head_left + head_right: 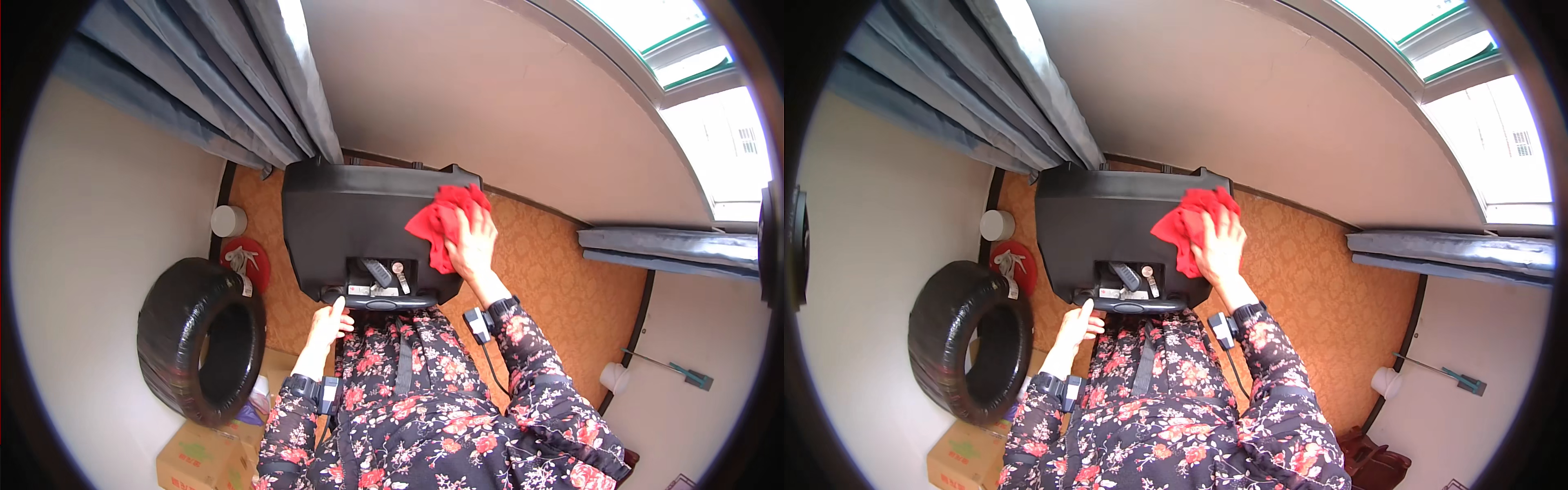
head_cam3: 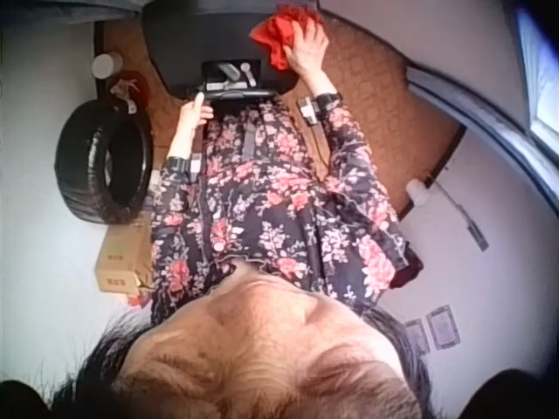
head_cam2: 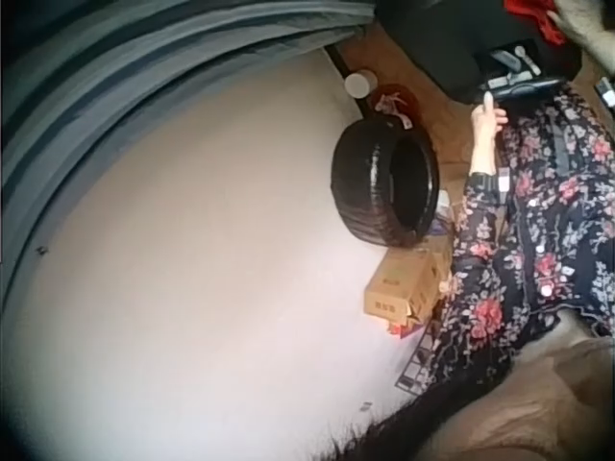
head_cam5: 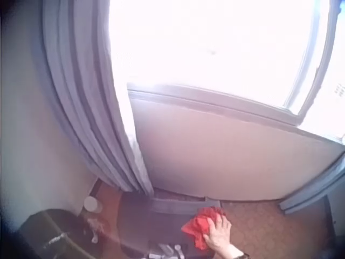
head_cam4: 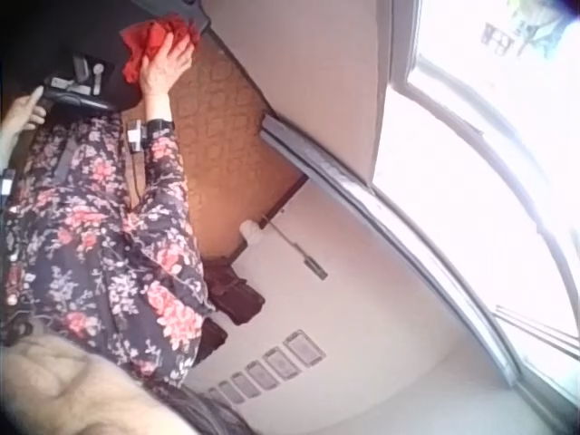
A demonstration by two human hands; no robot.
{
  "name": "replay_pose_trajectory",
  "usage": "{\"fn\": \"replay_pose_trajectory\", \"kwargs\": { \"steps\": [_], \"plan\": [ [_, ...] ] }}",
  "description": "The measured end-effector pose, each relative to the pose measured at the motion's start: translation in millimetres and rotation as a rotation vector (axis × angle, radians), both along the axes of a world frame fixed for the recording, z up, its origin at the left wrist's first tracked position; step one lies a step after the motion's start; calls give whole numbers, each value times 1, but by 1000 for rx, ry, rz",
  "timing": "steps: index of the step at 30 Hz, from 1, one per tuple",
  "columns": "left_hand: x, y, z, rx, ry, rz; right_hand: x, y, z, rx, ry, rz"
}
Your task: Clean the window, a plastic speaker, and a wooden shelf using a red cloth.
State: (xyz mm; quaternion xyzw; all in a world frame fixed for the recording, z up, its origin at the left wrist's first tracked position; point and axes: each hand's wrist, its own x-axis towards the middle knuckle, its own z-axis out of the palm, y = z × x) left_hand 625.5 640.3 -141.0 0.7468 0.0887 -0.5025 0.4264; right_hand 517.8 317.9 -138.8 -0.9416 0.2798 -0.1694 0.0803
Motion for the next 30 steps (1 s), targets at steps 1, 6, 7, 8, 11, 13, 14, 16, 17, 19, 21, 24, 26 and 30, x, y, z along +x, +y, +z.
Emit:
{"fn": "replay_pose_trajectory", "kwargs": {
  "steps": [1,6,7,8,11,13,14,16,17,19,21,24,26,30],
  "plan": [
    [0,-2,1,1,-2,-6,14,-4,5,-29,3,66],
    [10,-1,9,23,7,-1,145,34,31,189,-27,220],
    [9,-5,10,32,11,-7,165,48,27,118,-81,358],
    [8,-5,10,49,17,0,184,65,33,170,-148,537],
    [2,-9,16,98,39,-1,215,93,43,97,-174,887],
    [5,4,23,96,52,10,223,99,51,101,-178,952],
    [14,21,29,110,49,9,228,107,55,129,-217,977],
    [18,42,34,104,47,11,227,104,58,145,-237,1007],
    [18,45,34,90,41,22,219,95,55,136,-237,960],
    [18,57,29,70,28,16,198,74,64,78,-49,720],
    [13,74,30,34,25,21,157,50,71,77,89,484],
    [-1,112,31,57,-31,-9,66,51,57,-15,64,245],
    [-13,134,25,65,-55,25,14,73,52,-113,67,219],
    [-36,170,9,-100,-118,204,-13,94,38,-145,115,163]
  ]
}}
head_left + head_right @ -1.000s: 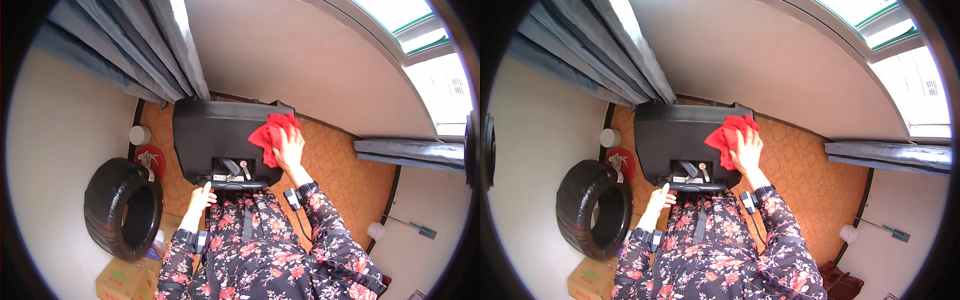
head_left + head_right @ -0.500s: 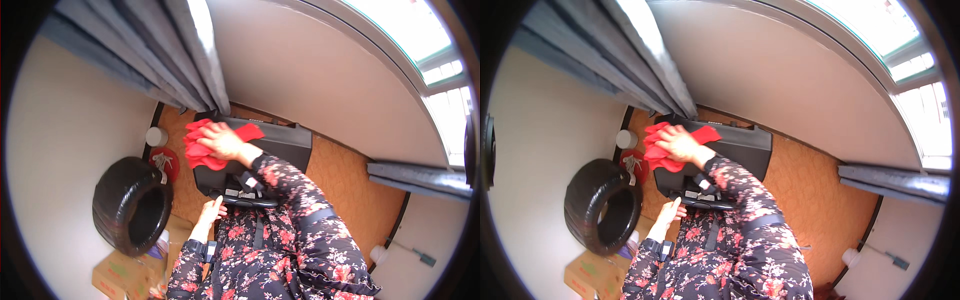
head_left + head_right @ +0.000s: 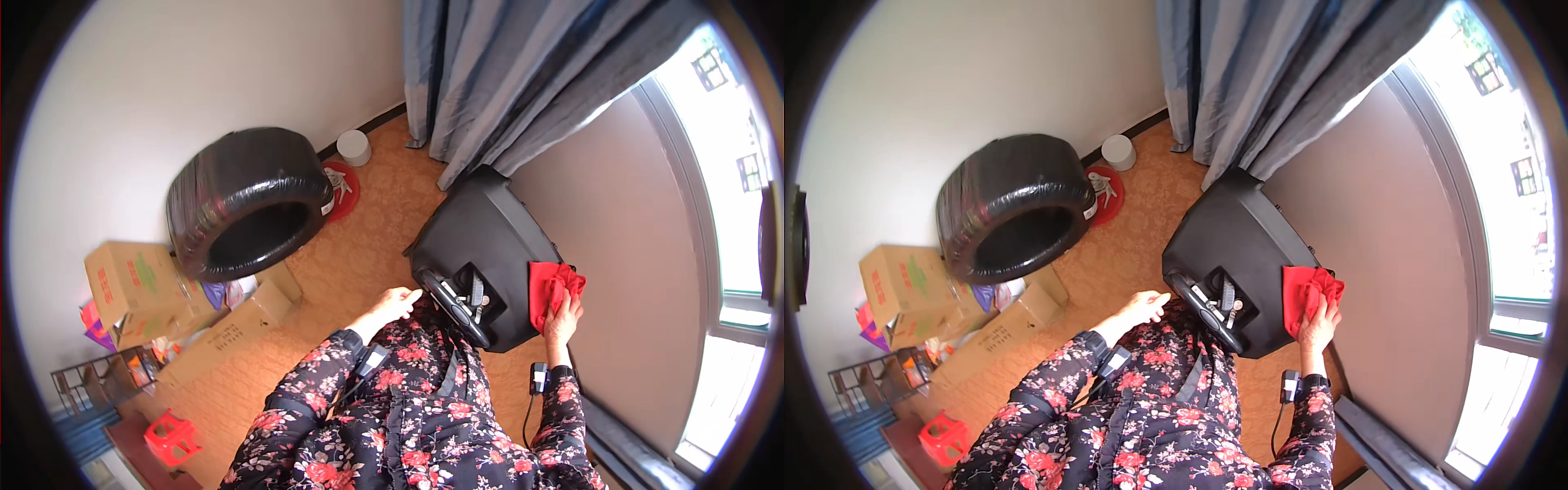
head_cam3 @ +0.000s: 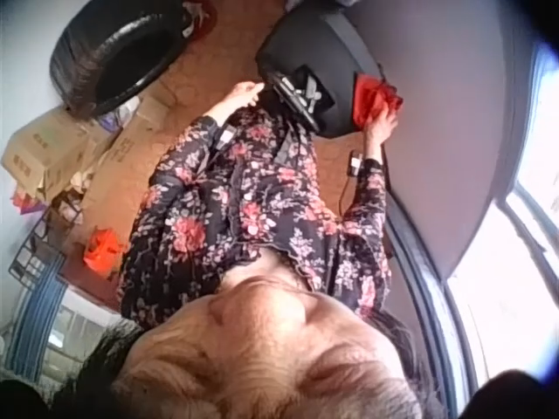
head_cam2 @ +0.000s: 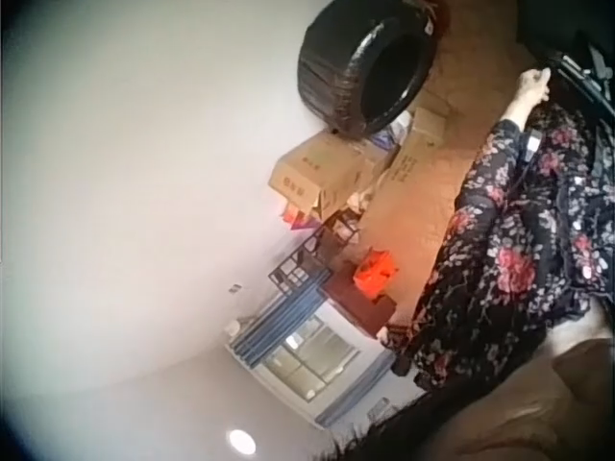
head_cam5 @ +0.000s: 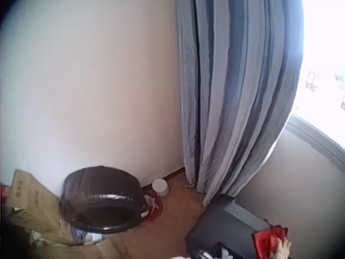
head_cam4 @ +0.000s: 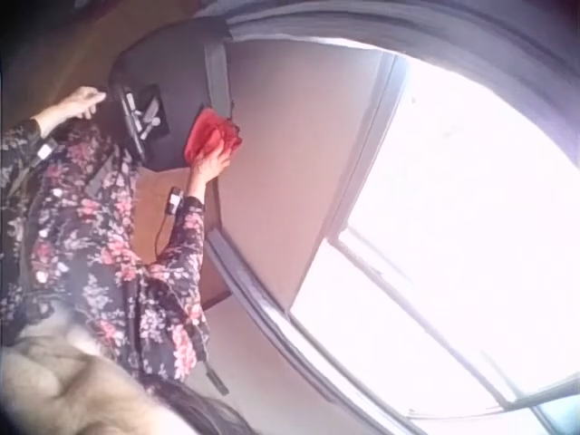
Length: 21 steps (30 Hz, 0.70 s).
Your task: Clean the window, a plastic speaker, and a wooden shelf using a red cloth.
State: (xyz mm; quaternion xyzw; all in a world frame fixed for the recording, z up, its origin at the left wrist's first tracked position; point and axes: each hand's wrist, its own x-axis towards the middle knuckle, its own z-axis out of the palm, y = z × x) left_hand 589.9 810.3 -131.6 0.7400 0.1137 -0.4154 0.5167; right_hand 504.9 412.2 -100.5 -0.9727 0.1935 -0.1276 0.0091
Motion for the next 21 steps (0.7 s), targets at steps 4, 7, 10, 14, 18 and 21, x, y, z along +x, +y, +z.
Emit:
{"fn": "replay_pose_trajectory", "kwargs": {
  "steps": [4,7,10,14,18,21],
  "plan": [
    [-51,88,-31,-4,101,207,56,27,30,180,72,231],
    [-110,160,-58,125,131,481,132,77,54,151,-116,432],
    [-202,261,-63,372,214,608,170,171,39,7,18,400],
    [-322,312,-54,442,211,780,138,287,35,-105,172,515],
    [-408,316,-44,308,271,795,82,335,32,-454,518,945],
    [-465,312,-51,229,293,757,38,395,34,-603,949,1128]
  ]
}}
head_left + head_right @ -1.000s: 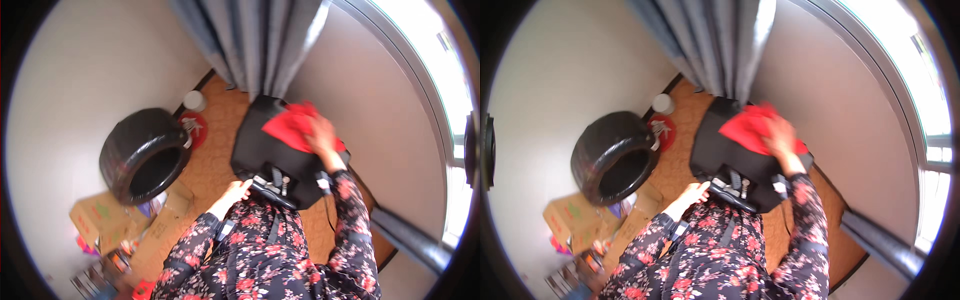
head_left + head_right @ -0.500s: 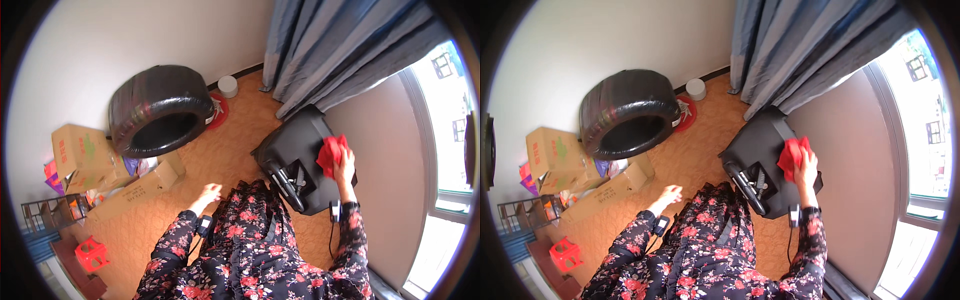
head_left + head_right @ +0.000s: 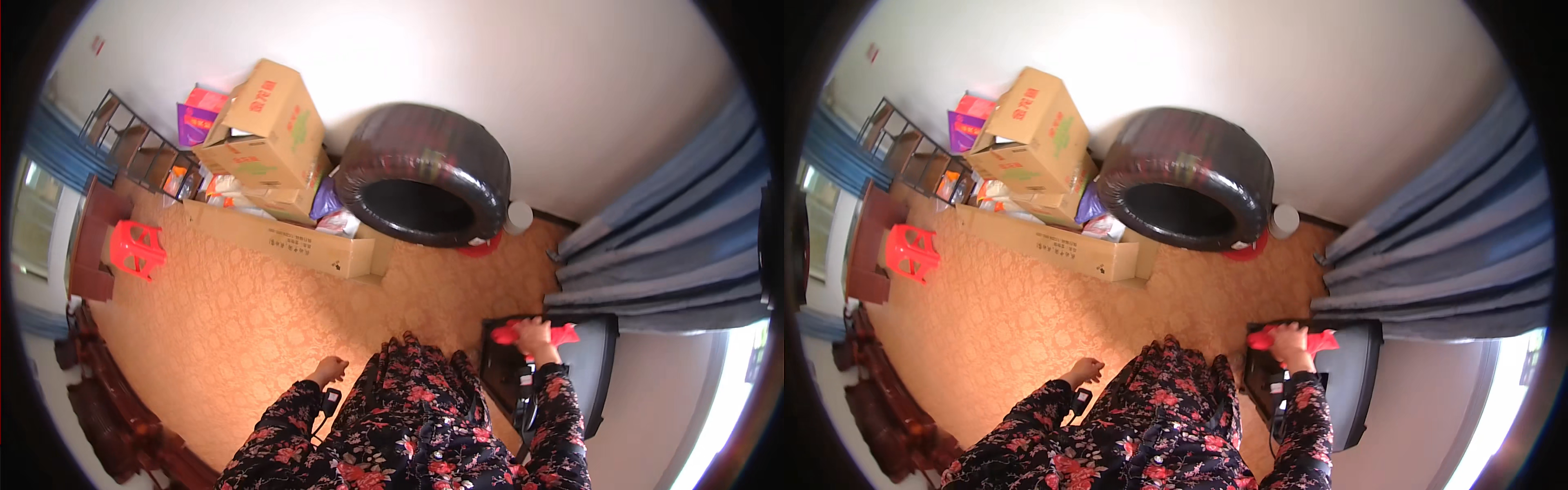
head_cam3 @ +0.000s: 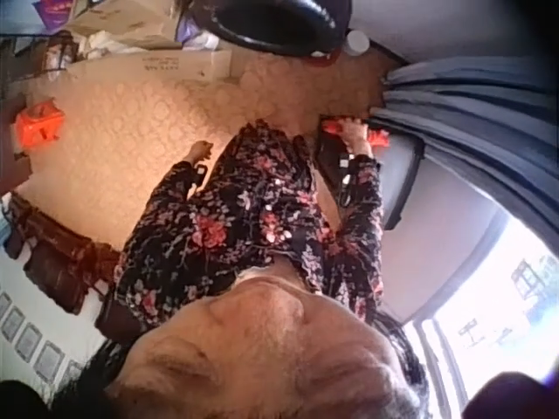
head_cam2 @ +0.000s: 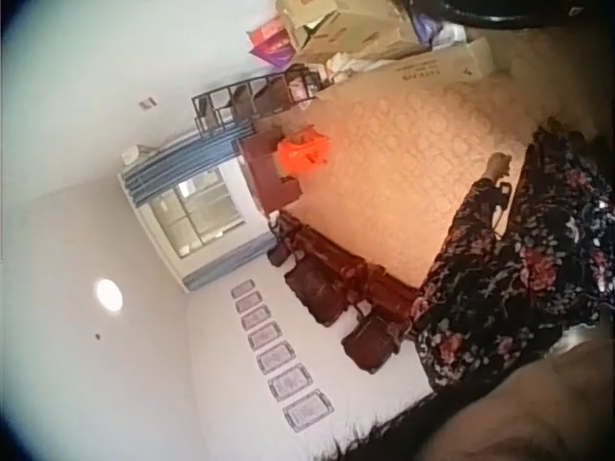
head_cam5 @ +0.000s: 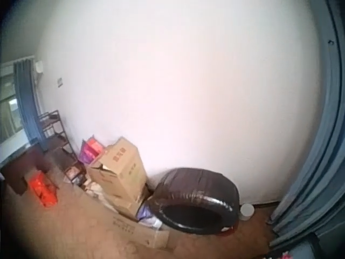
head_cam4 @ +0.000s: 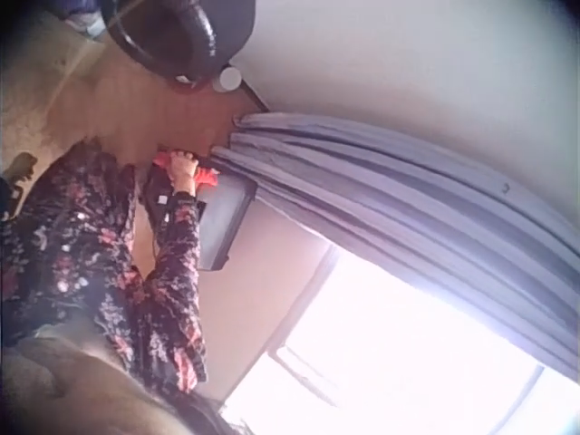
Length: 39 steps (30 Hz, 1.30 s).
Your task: Clean the window, a plastic speaker, and a wooden shelf using a red cloth.
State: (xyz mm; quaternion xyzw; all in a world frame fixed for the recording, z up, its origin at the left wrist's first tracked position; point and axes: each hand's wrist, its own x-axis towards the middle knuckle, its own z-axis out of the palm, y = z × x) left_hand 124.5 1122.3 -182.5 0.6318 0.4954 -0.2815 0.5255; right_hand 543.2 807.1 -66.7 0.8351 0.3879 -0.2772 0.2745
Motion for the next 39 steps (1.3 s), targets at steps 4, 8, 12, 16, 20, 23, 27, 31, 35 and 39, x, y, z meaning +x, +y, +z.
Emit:
{"fn": "replay_pose_trajectory", "kwargs": {
  "steps": [4,8,12,16,20,23,27,31,35,39],
  "plan": [
    [-51,26,-7,-43,-34,93,-78,76,-39,366,191,-61],
    [-104,75,7,30,-162,319,-142,134,-80,828,200,-333],
    [-134,80,-17,34,-194,367,-147,136,-109,1054,262,-818],
    [-192,76,-41,88,-67,409,-166,187,-102,1014,363,-739],
    [-182,88,-22,68,-89,279,-162,230,-105,690,291,-527],
    [-180,116,1,-166,-133,592,-152,252,-124,406,257,-460],
    [-192,153,17,-20,-140,715,-124,315,-112,288,349,-421],
    [-190,220,39,38,-140,841,-128,456,-88,293,470,-261],
    [-178,244,33,-34,-209,993,-148,580,-93,299,506,52],
    [-224,260,2,128,-189,749,-210,678,-101,340,557,93]
  ]
}}
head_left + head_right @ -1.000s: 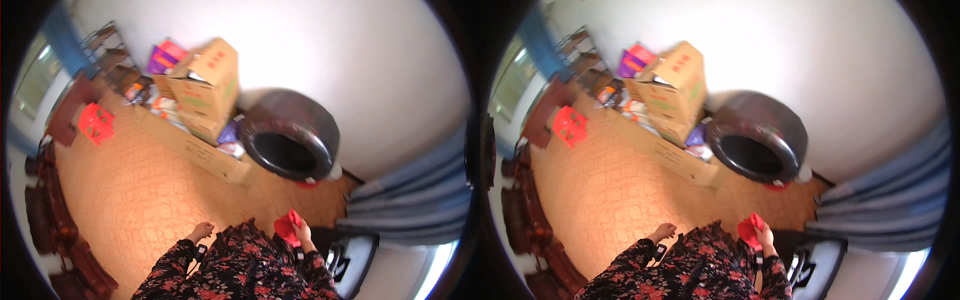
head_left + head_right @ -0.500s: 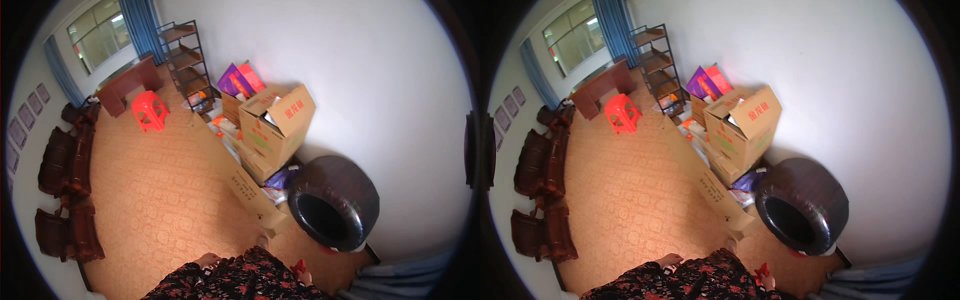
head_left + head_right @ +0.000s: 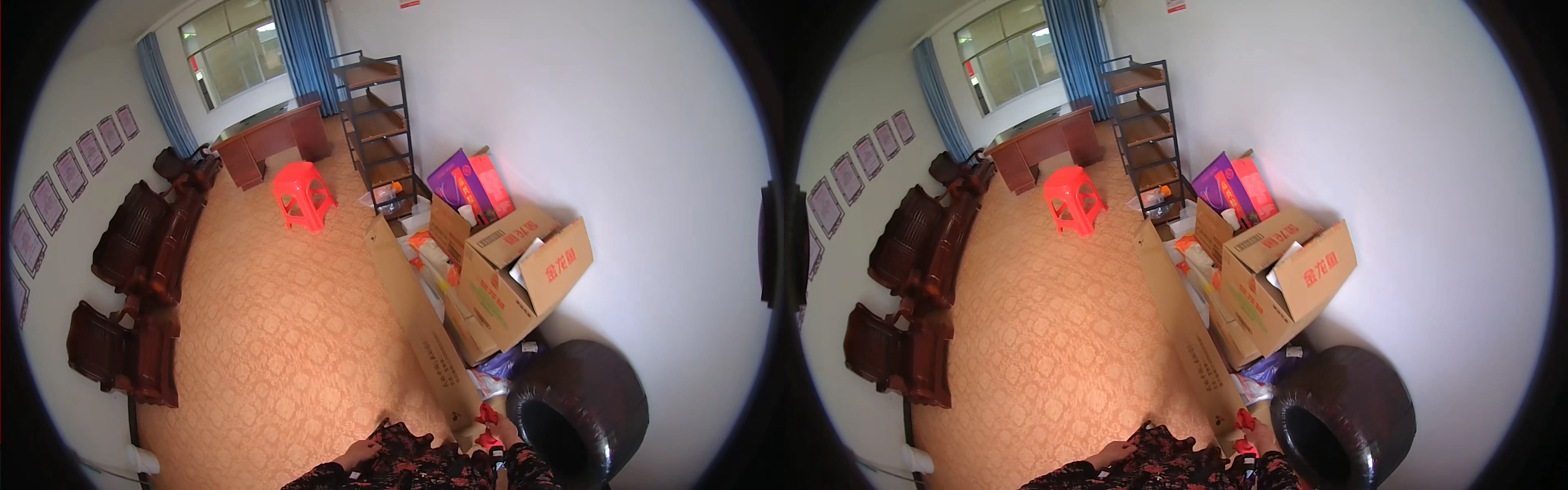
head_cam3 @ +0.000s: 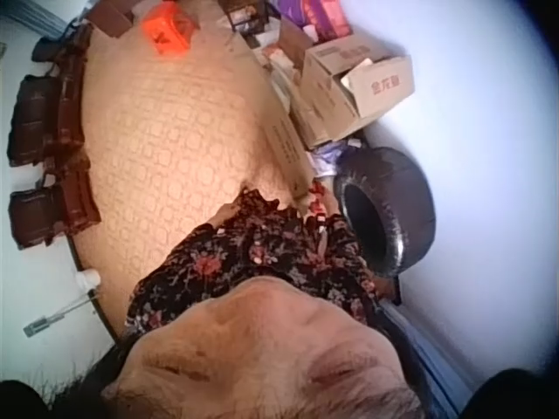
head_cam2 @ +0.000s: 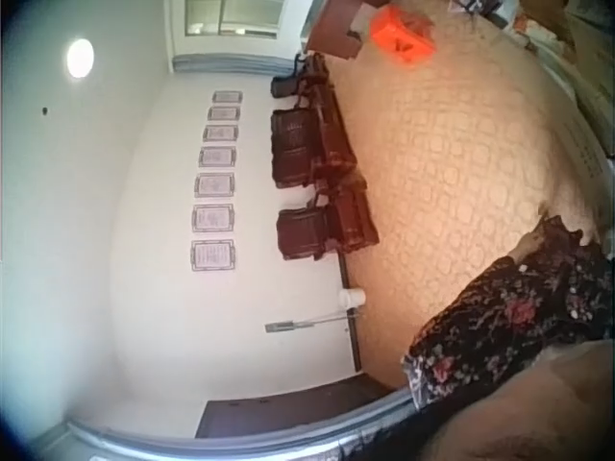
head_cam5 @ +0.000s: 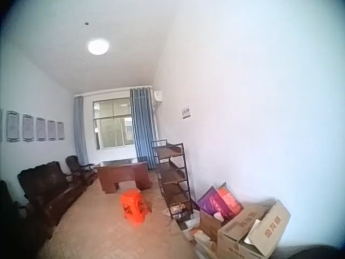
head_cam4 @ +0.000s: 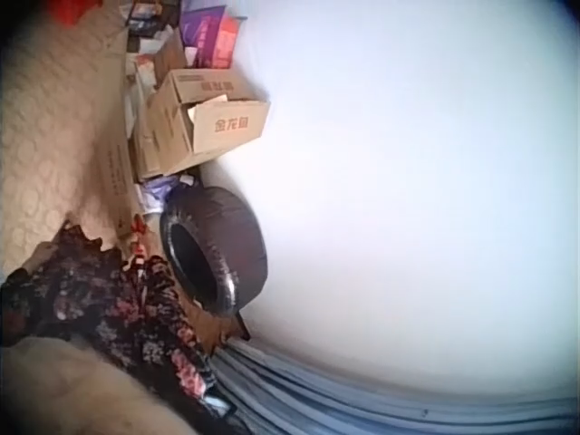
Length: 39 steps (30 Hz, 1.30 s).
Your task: Clean the window, a plastic speaker, and a wooden shelf using a red cloth.
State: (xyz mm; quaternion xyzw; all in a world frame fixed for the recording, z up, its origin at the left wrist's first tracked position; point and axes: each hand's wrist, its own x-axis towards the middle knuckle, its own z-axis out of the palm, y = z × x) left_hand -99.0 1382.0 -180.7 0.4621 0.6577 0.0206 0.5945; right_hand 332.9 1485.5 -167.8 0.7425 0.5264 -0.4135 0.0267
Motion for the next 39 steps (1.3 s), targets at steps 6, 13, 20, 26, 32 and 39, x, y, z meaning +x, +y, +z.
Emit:
{"fn": "replay_pose_trajectory", "kwargs": {
  "steps": [6,13,20,26,32,39],
  "plan": [
    [-116,78,-20,-239,-137,478,-142,76,2,89,-51,98],
    [-312,158,-45,-178,-214,630,-270,116,-24,46,-93,-77],
    [-452,211,-94,-187,-66,691,-436,290,-26,89,16,53],
    [-506,275,-106,-295,-338,794,-556,436,-56,170,49,96],
    [-608,388,-127,70,51,423,-620,593,-94,84,89,43],
    [-692,576,-131,619,-227,397,-781,851,-16,-174,1155,-463]
  ]
}}
